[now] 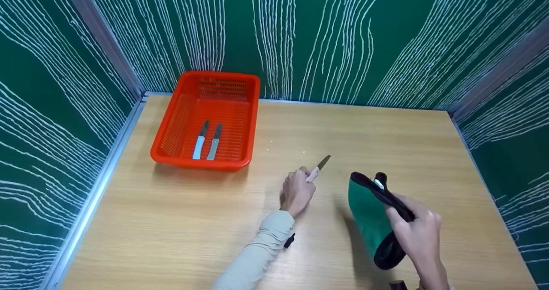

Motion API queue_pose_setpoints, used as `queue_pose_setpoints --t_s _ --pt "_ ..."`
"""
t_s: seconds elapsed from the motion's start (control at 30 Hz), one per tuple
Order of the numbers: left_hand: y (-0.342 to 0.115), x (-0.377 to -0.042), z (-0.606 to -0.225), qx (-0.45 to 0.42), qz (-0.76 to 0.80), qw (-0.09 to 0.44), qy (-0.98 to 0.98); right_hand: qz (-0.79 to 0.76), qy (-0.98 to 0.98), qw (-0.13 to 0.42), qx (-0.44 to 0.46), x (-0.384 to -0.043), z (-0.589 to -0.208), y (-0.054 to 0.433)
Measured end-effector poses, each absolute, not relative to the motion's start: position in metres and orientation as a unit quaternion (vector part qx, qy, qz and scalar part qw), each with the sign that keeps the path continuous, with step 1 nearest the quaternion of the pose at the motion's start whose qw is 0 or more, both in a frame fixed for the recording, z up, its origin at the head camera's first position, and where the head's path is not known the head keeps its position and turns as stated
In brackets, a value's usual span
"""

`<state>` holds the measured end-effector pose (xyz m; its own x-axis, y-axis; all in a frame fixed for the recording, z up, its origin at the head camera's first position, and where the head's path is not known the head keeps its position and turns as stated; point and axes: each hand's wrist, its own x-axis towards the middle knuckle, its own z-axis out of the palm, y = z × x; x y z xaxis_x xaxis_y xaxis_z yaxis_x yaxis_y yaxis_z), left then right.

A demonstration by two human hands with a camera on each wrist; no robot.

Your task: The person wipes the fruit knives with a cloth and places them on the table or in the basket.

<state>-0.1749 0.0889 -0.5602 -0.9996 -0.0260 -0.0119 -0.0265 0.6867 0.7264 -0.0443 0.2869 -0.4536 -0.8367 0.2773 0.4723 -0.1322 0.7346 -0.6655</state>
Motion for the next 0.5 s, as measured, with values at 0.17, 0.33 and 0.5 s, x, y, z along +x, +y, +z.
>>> queue_pose_setpoints --t_s 0.17,0.33,0.5 --pt "0.079 -0.177 -0.552 -0.032 0.448 0.025 0.893 0.359 -0.889 0.281 -0.046 -0.046 -0.453 0.288" --pt "0.067 -0.175 -0.542 -0.025 0.493 0.032 0.869 0.356 -0.888 0.287 -0.048 -0.047 -0.454 0.289" --pt "0.054 -0.168 -0.533 0.006 0.557 0.044 0.829 0.360 -0.884 0.293 -0.056 -0.048 -0.452 0.289"
